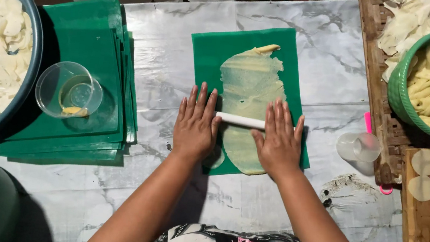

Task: Rolling out dough on a green mat using a rolling pin at a bakery workstation.

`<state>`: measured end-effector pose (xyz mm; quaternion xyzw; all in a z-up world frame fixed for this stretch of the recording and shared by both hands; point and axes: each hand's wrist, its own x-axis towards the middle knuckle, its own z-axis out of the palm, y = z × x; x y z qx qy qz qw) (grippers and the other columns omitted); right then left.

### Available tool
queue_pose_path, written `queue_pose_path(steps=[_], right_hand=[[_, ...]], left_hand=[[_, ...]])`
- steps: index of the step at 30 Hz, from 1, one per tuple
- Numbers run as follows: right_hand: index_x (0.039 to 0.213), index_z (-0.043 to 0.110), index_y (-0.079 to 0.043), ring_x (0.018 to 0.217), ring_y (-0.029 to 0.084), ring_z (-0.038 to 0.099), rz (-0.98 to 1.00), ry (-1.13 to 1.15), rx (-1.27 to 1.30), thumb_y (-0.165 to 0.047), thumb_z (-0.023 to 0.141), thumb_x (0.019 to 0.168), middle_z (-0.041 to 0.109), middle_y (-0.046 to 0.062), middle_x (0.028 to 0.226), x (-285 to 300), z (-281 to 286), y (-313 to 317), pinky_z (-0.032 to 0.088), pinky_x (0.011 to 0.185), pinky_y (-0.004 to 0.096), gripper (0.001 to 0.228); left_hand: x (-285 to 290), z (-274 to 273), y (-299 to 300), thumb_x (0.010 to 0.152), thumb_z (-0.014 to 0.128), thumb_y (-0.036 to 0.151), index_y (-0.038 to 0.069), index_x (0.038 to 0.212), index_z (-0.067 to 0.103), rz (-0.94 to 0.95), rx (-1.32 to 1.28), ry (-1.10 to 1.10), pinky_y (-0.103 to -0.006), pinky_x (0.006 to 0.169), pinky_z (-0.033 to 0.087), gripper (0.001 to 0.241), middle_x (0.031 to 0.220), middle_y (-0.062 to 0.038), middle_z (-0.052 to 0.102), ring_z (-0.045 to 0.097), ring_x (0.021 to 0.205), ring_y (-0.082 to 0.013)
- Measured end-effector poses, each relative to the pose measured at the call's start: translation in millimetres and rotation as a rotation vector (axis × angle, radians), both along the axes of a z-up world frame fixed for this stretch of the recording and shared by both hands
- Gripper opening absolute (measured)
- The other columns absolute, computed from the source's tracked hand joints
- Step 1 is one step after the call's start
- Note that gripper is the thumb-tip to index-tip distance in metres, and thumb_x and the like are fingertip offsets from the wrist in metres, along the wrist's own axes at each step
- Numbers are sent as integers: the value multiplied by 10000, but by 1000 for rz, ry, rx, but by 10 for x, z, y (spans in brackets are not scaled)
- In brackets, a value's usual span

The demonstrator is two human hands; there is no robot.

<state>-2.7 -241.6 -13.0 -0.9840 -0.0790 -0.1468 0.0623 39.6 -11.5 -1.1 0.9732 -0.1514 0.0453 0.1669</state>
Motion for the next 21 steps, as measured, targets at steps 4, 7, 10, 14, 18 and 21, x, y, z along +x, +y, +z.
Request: queue_pose_path(steps=[4, 7, 10, 14, 18, 21], right_hand=[[1620, 325, -72, 1560, 369, 233, -33, 85, 21, -522, 413, 1064, 262, 211, 1689, 535, 142, -18, 42, 1202, 694, 722], [1632, 310, -133, 1577, 353, 189, -58, 136, 54, -519, 356, 1077, 235, 204, 1697, 867, 192, -38, 25, 1189, 730, 677], [1628, 318, -126, 1574, 363, 196, -74, 136, 66, -494, 371, 1084, 218, 217, 1697, 825, 238, -13, 82, 1193, 714, 659], [1618, 338, -135, 1571, 364, 203, -11, 149, 36, -528, 381, 1048, 240, 211, 1697, 431, 226, 20, 67, 1187, 712, 693], [1615, 374, -173, 1554, 368, 269, 11, 32, 11, -582, 331, 1065, 301, 180, 1691, 306, 94, 21, -1, 1172, 709, 687], [1593, 404, -182, 1574, 364, 207, -17, 106, 40, -522, 432, 1039, 264, 177, 1702, 670, 214, 0, 12, 1140, 799, 651]], left_hand=[[480, 99, -121, 1091, 282, 475, 186, 1639, 264, 23, 29, 85, -490, 1284, 68, 619, 1728, -98, 144, 82, 1595, -319], [781, 123, -176, 1099, 258, 471, 168, 1633, 280, 48, 57, 91, -493, 1283, 71, 614, 1726, -104, 141, 84, 1593, -320], [775, 141, -174, 1102, 265, 462, 142, 1635, 271, 58, 52, 74, -501, 1280, 81, 622, 1720, -124, 161, 111, 1591, -325], [456, 148, -58, 1092, 299, 464, 180, 1627, 305, -2, 38, 12, -501, 1261, 139, 605, 1714, -106, 205, 157, 1582, -328], [305, 90, -43, 1077, 326, 465, 235, 1628, 304, 4, 30, 1, -494, 1263, 129, 597, 1715, -78, 216, 147, 1583, -320], [609, 100, -114, 1091, 316, 461, 226, 1630, 304, 38, 42, -32, -528, 1257, 146, 588, 1721, -98, 185, 141, 1581, -348]])
